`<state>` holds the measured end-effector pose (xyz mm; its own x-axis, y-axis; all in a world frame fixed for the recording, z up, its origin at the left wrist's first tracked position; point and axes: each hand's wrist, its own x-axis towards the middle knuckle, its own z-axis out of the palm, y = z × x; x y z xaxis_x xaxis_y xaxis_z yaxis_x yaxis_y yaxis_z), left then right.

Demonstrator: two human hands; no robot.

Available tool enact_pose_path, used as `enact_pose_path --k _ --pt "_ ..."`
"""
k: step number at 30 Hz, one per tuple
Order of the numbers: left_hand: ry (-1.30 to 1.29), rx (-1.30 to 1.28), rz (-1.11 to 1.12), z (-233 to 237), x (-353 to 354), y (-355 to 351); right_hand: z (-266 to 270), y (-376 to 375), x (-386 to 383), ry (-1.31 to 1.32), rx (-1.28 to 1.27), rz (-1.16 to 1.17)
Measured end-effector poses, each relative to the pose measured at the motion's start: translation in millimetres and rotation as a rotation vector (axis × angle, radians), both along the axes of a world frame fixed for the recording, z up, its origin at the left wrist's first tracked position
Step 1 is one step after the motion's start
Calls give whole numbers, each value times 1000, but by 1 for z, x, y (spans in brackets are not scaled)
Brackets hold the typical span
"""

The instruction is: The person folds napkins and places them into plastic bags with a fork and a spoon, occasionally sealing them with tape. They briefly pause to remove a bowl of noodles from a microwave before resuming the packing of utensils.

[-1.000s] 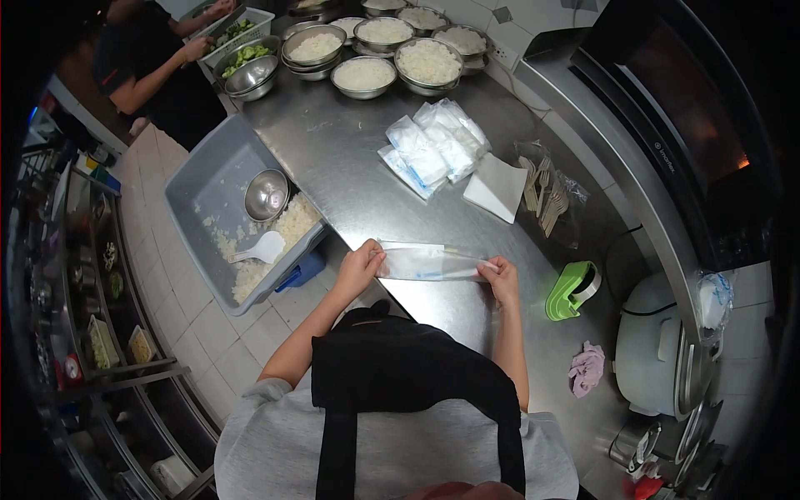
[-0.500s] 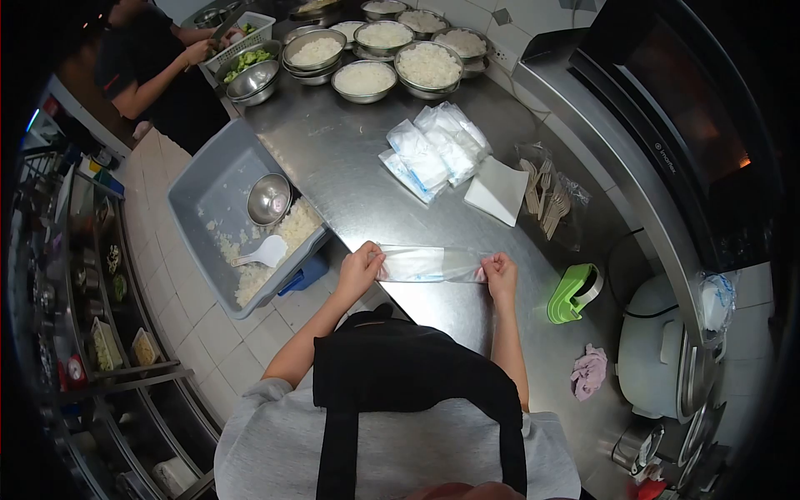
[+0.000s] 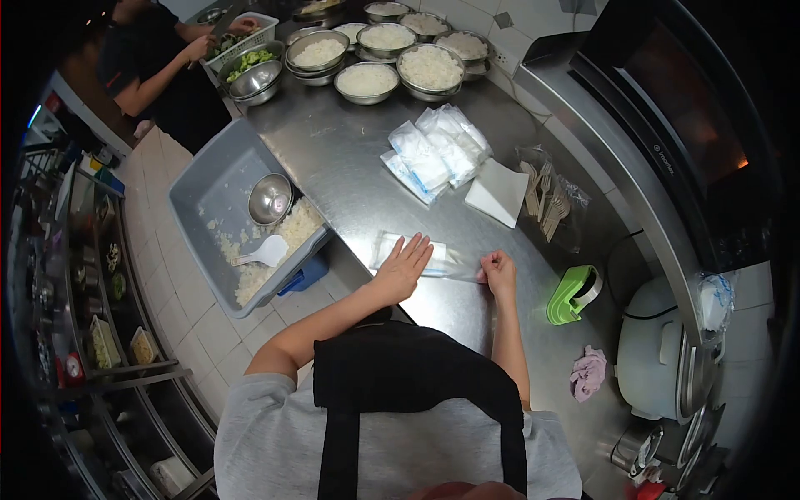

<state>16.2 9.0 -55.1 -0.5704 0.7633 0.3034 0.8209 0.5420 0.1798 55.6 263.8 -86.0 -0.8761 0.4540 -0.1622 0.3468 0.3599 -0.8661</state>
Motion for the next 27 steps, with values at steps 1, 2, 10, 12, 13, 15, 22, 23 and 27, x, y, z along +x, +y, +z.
enact_pose_path --k 1,2,10,12,13,15,22,23,27 --pt "86 -59 39 -11 -5 4 0 2 1 27 -161 -5" --pt "89 -55 30 -13 -8 6 1 5 2 31 -158 -13" --pt "-322 -321 -137 23 -54 18 92 -57 5 602 754 389" --pt "-607 -435 -223 45 -67 20 108 -78 2 322 841 811" --pt "-760 -474 -274 53 -71 17 115 -76 -3 331 845 806" --pt "-1038 -417 -263 61 -74 3 131 -61 -15 69 856 876" --pt "-1875 475 118 49 -39 -50 138 25 -30 320 -140 316" --pt "-2012 635 -74 48 -35 -47 126 17 -27 299 -181 342" --pt "-2058 934 -125 23 -22 -34 104 -73 -2 121 -641 417"
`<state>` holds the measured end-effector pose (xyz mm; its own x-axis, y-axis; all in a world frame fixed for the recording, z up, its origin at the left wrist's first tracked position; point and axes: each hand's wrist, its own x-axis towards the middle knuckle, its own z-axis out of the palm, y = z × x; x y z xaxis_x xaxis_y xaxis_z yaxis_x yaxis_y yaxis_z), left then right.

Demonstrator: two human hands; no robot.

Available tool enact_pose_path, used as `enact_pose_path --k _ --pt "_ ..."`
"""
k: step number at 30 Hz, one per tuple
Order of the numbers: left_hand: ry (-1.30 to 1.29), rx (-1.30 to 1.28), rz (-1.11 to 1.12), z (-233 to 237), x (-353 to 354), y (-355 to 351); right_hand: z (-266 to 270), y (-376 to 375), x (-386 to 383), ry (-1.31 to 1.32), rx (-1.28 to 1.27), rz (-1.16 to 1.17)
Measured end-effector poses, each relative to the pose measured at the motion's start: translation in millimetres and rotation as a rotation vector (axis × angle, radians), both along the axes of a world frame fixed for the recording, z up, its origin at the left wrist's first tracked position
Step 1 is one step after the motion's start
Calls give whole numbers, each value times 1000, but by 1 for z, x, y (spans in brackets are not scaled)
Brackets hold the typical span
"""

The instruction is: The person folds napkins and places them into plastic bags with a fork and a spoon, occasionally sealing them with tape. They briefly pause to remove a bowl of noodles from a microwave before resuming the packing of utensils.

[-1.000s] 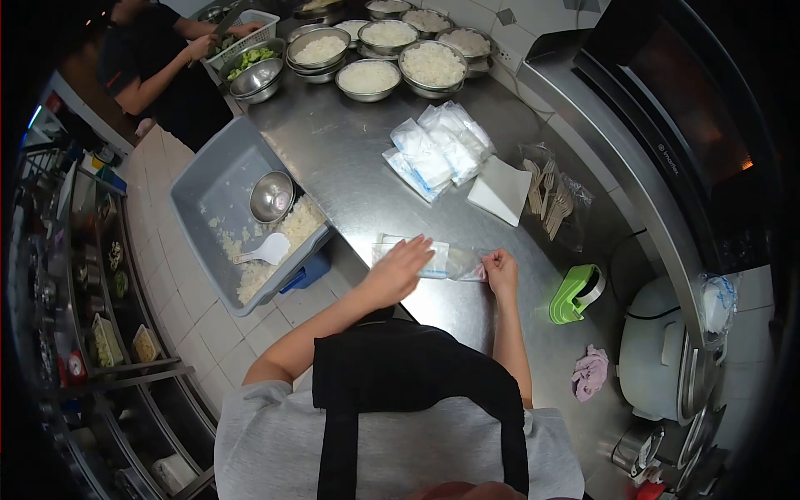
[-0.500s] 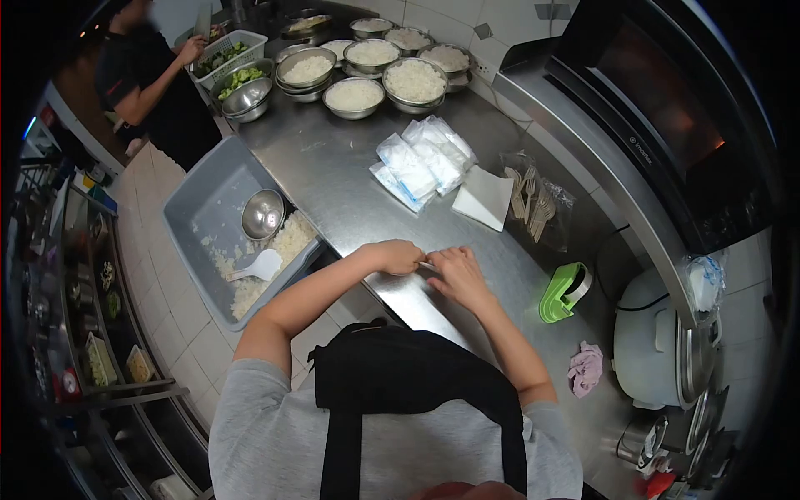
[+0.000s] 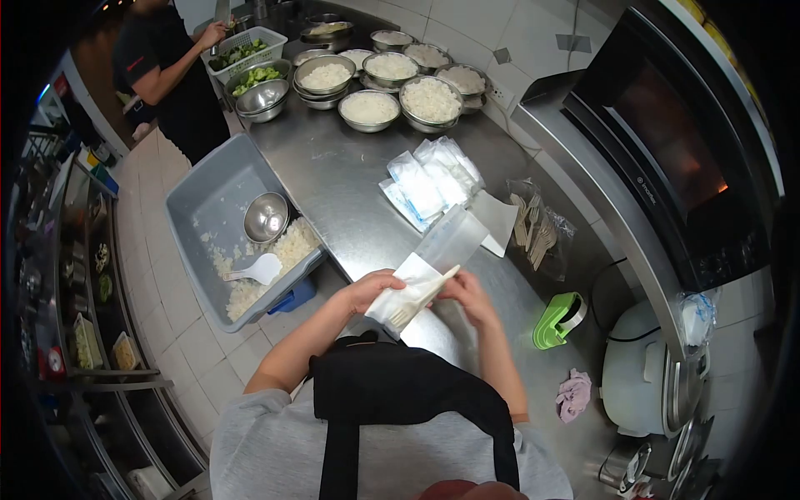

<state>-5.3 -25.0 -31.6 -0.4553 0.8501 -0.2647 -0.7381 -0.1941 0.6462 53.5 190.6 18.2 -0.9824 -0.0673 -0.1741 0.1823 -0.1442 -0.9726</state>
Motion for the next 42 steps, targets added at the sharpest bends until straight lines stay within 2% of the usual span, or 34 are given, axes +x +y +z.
enact_pose_path --k 2,4,5,9,11,12,13,15,16,18,21,22,24,25,27,28,29,31,32,35,36,37,39,40,41,42 --pt "-17 -113 125 -1 10 6 -8 -22 -2 -43 -85 -12" --pt "-31 -130 182 2 21 12 -20 -29 -16 -57 -125 -235" --pt "-44 -147 243 3 25 12 -19 -27 -21 -56 -128 -233" --pt "7 -49 193 6 23 10 1 -22 -36 82 36 -262" --pt "430 -227 224 24 5 19 9 -15 -41 203 346 -195" --pt "490 -201 302 38 -6 26 21 -19 -42 410 390 -225" --pt "679 -128 435 46 -17 36 32 -20 -38 408 397 -224" --pt "1051 -121 695 81 -22 47 49 -19 -35 856 819 -359" --pt "1055 -111 693 80 -22 47 46 -16 -33 862 826 -364" --pt "1313 -281 567 67 -13 42 21 -10 -17 929 850 -354" --pt "1348 -386 479 12 9 33 -43 -7 13 748 857 -262" --pt "1344 -387 468 -9 17 28 -61 -9 26 665 862 -228" --pt "947 -504 295 -36 31 20 -83 -12 45 464 797 -201" --pt "941 -505 282 -43 32 21 -93 -12 50 353 765 -225" --pt "871 -589 272 -42 26 22 -91 -10 43 304 747 -223" --pt "809 -547 284 -43 23 25 -90 -10 40 262 730 -213" --pt "807 -551 281 -35 19 28 -91 -10 37 258 726 -213" --pt "891 -771 151 -14 16 30 -92 -10 30 156 719 -210" --pt "1086 -751 243 -26 14 31 -92 -10 27 141 756 -195" --pt "1147 -779 248 -37 8 33 -83 -12 21 47 766 -148" --pt "850 -676 272 -33 10 31 -79 -12 20 29 743 -137" --pt "846 -679 272 -32 8 29 -81 -11 18 26 741 -134" --pt "473 -612 427 -33 5 17 -81 -10 17 4 511 -132" --pt "447 -599 394 -40 3 6 -80 -9 17 -27 407 -147" --pt "448 -600 396 -33 6 -2 -74 -9 16 -25 407 -145" --pt "251 -565 203 -21 15 -9 -69 -10 18 -13 352 -129"
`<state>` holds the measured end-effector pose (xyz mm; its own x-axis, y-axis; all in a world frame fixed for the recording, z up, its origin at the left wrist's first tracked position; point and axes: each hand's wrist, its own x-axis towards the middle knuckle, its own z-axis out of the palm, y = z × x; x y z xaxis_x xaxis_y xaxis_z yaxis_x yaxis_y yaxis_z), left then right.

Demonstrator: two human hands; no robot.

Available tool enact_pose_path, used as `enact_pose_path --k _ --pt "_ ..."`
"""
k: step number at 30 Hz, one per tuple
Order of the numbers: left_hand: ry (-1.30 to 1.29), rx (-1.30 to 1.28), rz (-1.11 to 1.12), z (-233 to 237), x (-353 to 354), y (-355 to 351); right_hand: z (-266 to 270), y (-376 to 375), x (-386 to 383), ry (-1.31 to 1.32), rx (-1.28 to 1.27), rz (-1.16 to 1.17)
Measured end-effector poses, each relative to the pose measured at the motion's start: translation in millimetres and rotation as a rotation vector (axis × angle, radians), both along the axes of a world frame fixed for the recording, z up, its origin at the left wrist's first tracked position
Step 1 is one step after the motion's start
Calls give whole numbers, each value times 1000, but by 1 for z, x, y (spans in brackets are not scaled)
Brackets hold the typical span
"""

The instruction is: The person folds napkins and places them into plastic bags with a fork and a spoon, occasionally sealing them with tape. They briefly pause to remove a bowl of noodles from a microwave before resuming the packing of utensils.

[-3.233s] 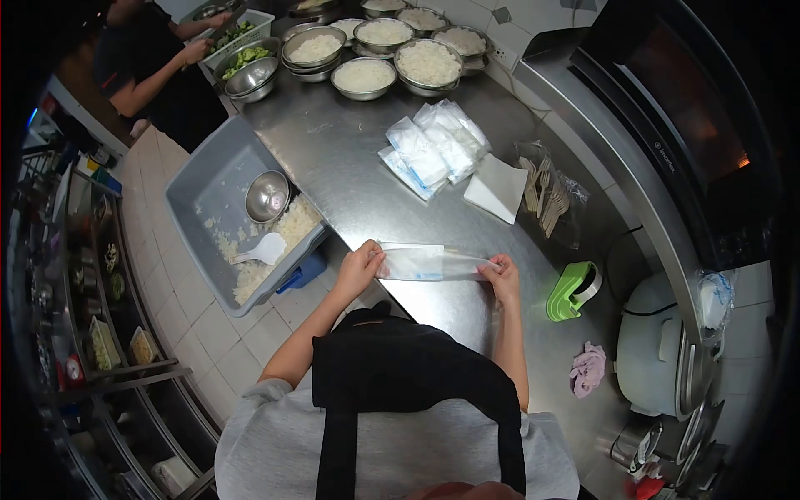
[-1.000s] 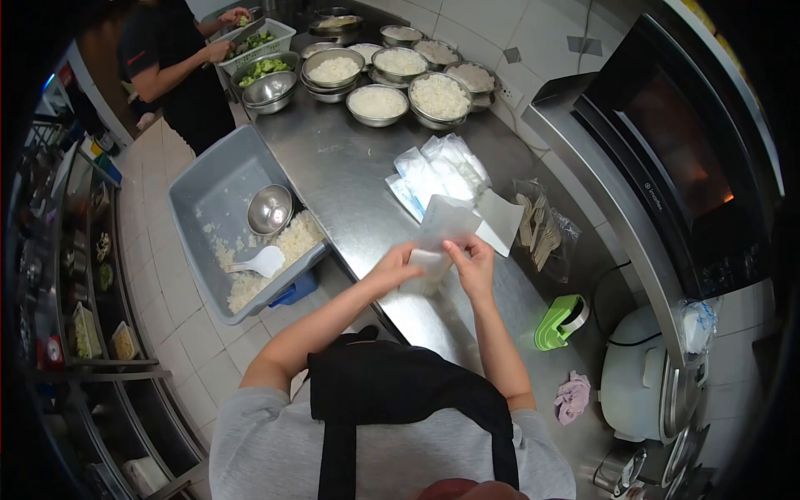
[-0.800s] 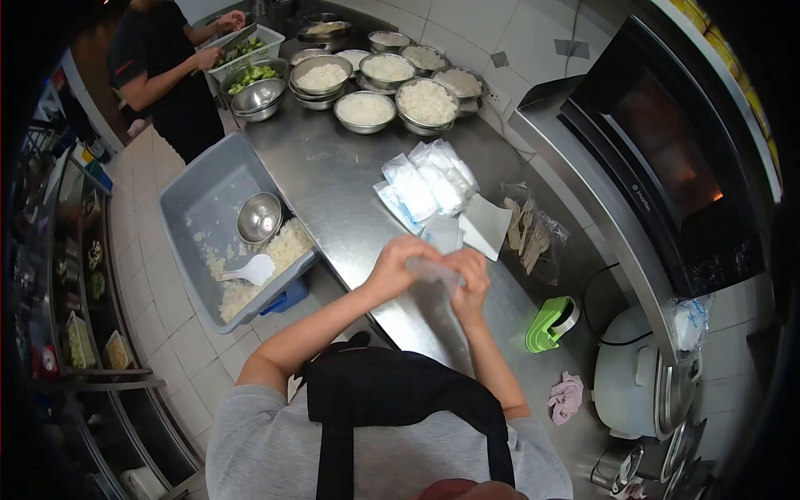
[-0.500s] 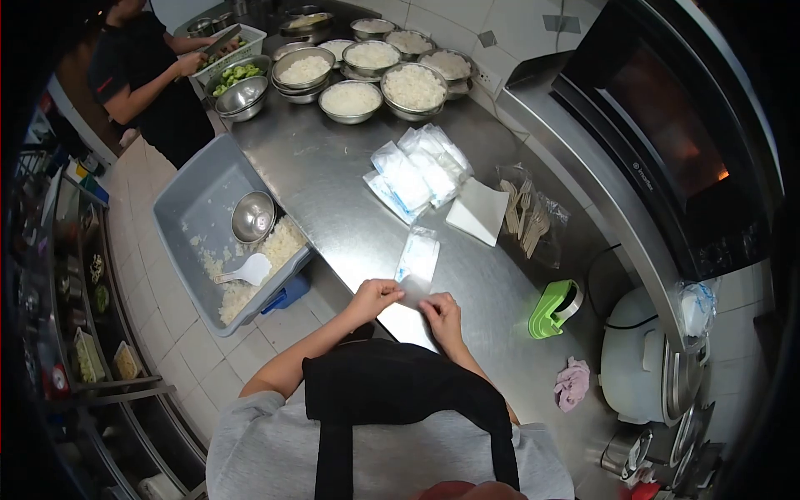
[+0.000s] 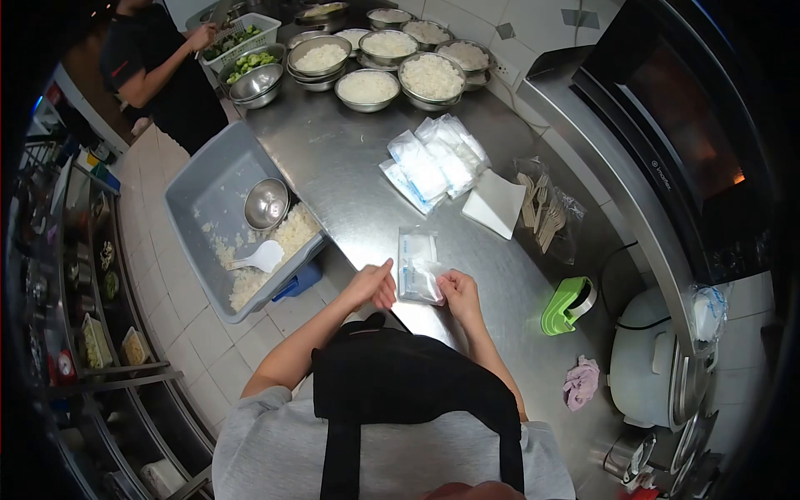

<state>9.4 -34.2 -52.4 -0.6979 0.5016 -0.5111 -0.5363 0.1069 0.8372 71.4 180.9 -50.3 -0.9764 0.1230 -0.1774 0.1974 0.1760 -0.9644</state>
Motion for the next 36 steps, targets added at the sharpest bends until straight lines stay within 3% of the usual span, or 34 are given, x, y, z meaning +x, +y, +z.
enact_pose_path --k 1,2,3,5,6,8,12,14,16,18,19,21,27,29,31,33,35,36 --pt "-231 44 -129 7 6 -6 4 0 -2 18 -53 23" --pt "-373 250 -257 0 10 -11 6 -2 -4 17 -54 35" --pt "-380 250 -242 -5 21 -7 6 -5 -3 -4 -55 53" --pt "-418 623 -35 -9 32 10 4 -11 -9 -14 -57 87" --pt "-415 624 -25 -10 32 10 1 -13 -12 1 -15 103" --pt "-157 634 -154 -13 36 11 -2 -14 -10 11 30 122" --pt "-163 591 -30 -15 40 4 3 -21 -7 -21 29 178" --pt "-636 1130 67 -12 30 1 10 -23 -5 -20 39 191" --pt "-571 1018 107 -9 31 4 13 -26 -2 -13 190 227" --pt "-433 779 121 -11 32 4 17 -31 0 2 204 238" --pt "-425 777 132 -11 35 5 18 -35 0 14 218 244" --pt "-77 459 129 4 41 9 18 -39 3 45 210 249" --pt "-153 401 269 19 40 4 24 -40 -9 83 130 260" --pt "-74 363 276 22 41 0 45 -38 -10 525 449 130" --pt "-86 380 280 10 37 -4 79 -32 -10 388 313 109" --pt "-137 463 261 6 33 -10 117 -20 -8 199 -304 302" --pt "-147 458 271 2 33 -14 151 0 7 358 -669 508" --pt "-160 458 280 2 32 -16 152 2 13 535 -1027 715"
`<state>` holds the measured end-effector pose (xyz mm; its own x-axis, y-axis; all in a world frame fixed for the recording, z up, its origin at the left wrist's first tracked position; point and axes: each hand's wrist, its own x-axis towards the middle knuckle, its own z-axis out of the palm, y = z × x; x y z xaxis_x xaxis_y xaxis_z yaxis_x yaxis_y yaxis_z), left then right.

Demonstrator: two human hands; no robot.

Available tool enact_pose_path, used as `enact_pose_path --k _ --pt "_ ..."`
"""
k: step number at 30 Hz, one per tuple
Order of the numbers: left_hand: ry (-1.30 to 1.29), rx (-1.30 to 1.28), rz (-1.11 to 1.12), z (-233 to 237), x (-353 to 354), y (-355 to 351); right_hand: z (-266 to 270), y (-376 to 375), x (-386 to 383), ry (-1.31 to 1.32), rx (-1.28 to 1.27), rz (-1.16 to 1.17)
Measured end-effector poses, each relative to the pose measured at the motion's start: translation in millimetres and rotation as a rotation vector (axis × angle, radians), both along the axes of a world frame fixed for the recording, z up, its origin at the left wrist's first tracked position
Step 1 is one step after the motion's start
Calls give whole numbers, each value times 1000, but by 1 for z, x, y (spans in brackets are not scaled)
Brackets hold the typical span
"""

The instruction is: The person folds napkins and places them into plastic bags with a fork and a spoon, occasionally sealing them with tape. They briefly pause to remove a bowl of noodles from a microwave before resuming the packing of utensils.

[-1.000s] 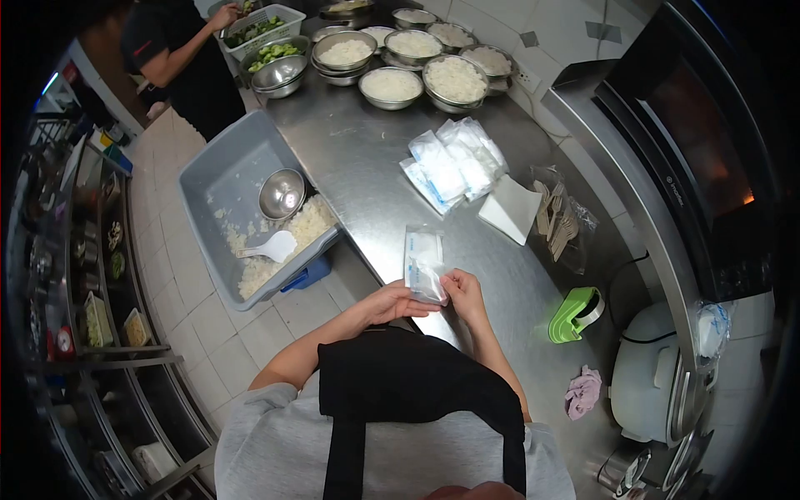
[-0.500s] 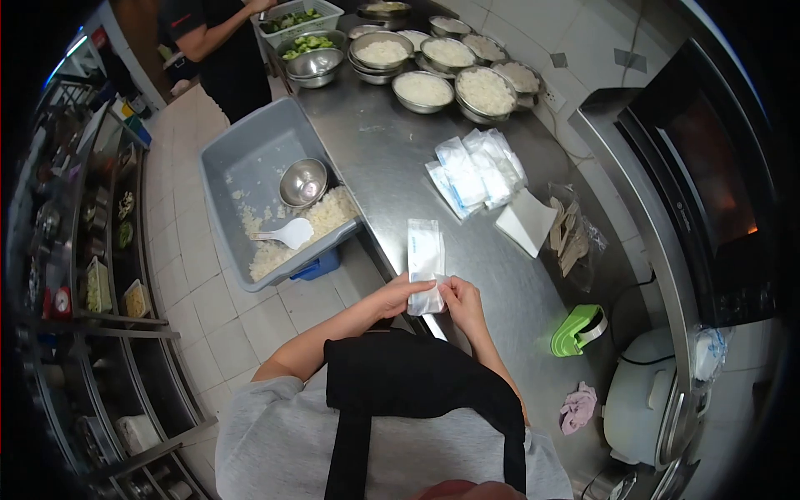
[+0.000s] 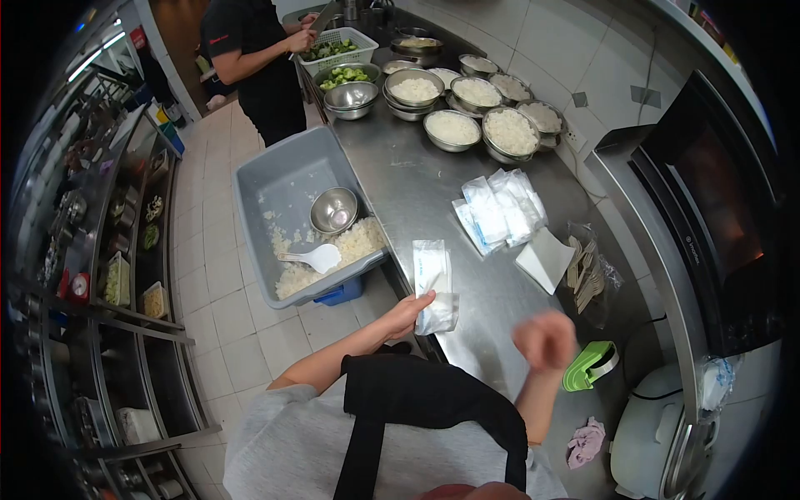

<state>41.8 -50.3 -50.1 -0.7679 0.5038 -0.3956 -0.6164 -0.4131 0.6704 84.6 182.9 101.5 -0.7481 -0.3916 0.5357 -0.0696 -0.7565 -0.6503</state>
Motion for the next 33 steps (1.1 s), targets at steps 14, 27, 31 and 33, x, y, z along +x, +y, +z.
enact_pose_path --k 14,27,31,33 --pt "-3 -40 -42 13 -11 -11 -106 174 70 -312 1052 -1966" --pt "85 -127 27 26 -26 -20 -175 224 116 -1131 407 -1613" --pt "136 -249 55 22 -18 -26 -157 213 112 -1207 462 -1635" --pt "119 -263 76 24 -16 -25 -155 215 113 -1208 504 -1588"
